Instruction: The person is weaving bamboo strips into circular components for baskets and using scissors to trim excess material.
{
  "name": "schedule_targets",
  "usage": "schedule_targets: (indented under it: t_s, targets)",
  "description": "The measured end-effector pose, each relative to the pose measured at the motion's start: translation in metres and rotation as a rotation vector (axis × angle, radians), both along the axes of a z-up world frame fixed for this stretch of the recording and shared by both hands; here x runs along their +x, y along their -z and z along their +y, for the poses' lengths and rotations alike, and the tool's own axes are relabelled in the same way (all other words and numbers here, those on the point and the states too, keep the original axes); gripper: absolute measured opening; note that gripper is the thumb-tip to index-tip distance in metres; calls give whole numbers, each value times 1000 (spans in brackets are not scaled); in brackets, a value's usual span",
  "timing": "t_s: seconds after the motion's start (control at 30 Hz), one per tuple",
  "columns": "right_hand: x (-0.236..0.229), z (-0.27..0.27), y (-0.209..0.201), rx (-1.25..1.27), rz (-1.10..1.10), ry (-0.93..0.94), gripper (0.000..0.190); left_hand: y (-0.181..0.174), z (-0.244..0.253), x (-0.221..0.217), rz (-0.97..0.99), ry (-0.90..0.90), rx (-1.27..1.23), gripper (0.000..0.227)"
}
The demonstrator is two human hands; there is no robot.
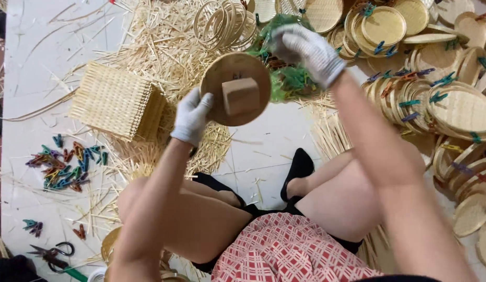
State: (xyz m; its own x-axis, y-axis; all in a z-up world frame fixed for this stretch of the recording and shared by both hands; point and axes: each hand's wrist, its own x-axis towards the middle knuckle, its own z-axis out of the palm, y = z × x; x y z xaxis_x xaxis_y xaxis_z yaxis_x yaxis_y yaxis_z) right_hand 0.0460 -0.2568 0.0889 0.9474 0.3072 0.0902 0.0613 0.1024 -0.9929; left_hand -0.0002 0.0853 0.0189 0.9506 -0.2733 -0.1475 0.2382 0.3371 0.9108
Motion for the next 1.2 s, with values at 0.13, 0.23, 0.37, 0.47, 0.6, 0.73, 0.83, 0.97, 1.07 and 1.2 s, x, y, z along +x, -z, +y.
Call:
schedule_targets:
  t_s: [0.13,0.23,0.37,0.47,0.6,0.73,0.83,0.97,1.07,1.2]
  targets:
    - [-14,-48,-21,-903,-118,-84,42,-83,5,-13,-239,88,669,22]
    - [-35,-53,-35,-1347,-127,-199,51,-88,3,-2,-441,177,1086,21]
    - [-35,-32,-4,-1195,-184,-160,61,-53,-23,29,-644,270,1021,29]
    - [-17,-8,52,-984,-243,-80,65,6,-50,69,-662,367,980,34]
    - [11,26,164,-508,-4,89,46,87,-83,100,-494,455,748,35]
    - [32,29,313,-549,72,231,38,239,-84,126,-339,431,681,33]
    - [29,31,379,-492,257,245,37,348,-69,124,-36,350,470,35]
    - [26,42,417,-515,350,273,39,423,-59,111,193,264,491,37]
    - [8,50,426,-667,492,304,43,422,-69,90,322,239,525,38]
    - [-4,46,441,-769,548,372,50,431,-84,72,407,160,402,40]
